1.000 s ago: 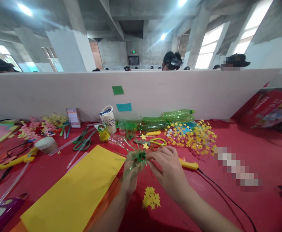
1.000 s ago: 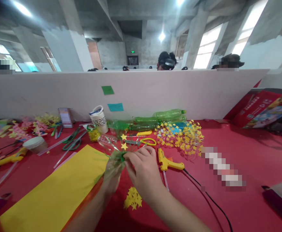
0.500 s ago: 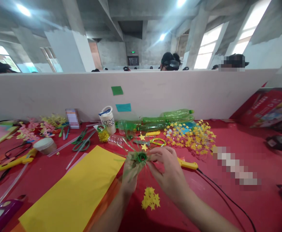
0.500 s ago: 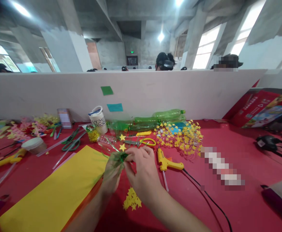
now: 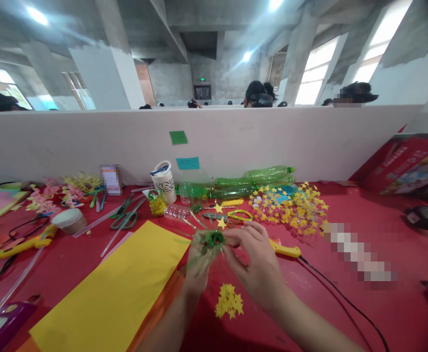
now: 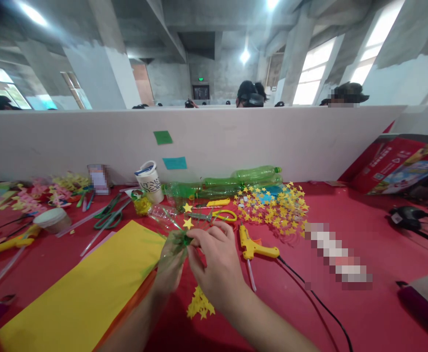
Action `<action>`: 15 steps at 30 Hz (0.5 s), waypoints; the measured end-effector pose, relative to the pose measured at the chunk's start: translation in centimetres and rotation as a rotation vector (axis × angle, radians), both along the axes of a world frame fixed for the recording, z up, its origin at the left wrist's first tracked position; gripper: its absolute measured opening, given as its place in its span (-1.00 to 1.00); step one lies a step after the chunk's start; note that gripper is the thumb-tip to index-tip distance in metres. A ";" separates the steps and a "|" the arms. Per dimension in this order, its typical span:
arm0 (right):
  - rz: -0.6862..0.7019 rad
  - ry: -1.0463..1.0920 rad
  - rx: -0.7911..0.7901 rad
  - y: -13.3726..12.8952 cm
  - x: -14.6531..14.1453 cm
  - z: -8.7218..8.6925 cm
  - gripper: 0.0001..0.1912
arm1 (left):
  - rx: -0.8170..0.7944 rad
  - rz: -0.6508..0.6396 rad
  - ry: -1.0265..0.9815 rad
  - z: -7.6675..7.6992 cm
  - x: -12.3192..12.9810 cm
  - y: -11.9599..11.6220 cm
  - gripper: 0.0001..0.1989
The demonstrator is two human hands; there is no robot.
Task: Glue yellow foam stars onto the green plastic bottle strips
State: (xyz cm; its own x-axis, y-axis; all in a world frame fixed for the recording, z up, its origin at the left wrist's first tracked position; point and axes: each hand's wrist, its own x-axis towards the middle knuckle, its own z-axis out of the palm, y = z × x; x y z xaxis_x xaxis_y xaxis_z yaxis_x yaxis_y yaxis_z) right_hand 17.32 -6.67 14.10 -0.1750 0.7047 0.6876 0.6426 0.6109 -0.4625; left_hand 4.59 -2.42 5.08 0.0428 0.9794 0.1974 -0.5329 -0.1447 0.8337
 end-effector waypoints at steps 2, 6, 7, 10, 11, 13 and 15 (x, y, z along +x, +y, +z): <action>-0.001 0.029 0.005 0.0 -0.1 0.0 -0.75 | -0.007 0.001 -0.001 0.0 0.0 0.0 -0.74; -0.002 0.033 0.011 0.0 -0.1 0.0 -0.70 | 0.002 0.000 0.003 -0.1 0.0 0.0 -0.75; 0.001 0.020 0.012 0.0 -0.1 0.0 -0.71 | 0.004 -0.002 0.003 -0.1 0.0 0.0 -0.75; 0.003 0.009 0.010 0.0 -0.1 0.1 -0.74 | 0.006 -0.011 -0.003 0.0 0.0 -0.1 -0.76; 0.003 0.013 0.009 0.0 0.0 0.1 -0.75 | 0.008 -0.013 0.000 0.1 -0.1 -0.1 -0.76; 0.006 0.021 0.011 0.0 0.0 0.2 -0.78 | 0.015 -0.015 0.011 0.2 -0.1 -0.1 -0.76; 0.010 0.026 0.012 0.0 0.0 0.2 -0.82 | 0.020 -0.013 0.019 0.3 -0.1 -0.2 -0.75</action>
State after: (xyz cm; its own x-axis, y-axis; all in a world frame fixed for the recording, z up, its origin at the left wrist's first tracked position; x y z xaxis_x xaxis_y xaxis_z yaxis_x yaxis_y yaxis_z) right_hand 17.28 -6.65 14.30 -0.1634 0.6947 0.7005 0.6243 0.6226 -0.4718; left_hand 4.53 -2.59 5.35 0.0599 0.9747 0.2155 -0.5192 -0.1539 0.8407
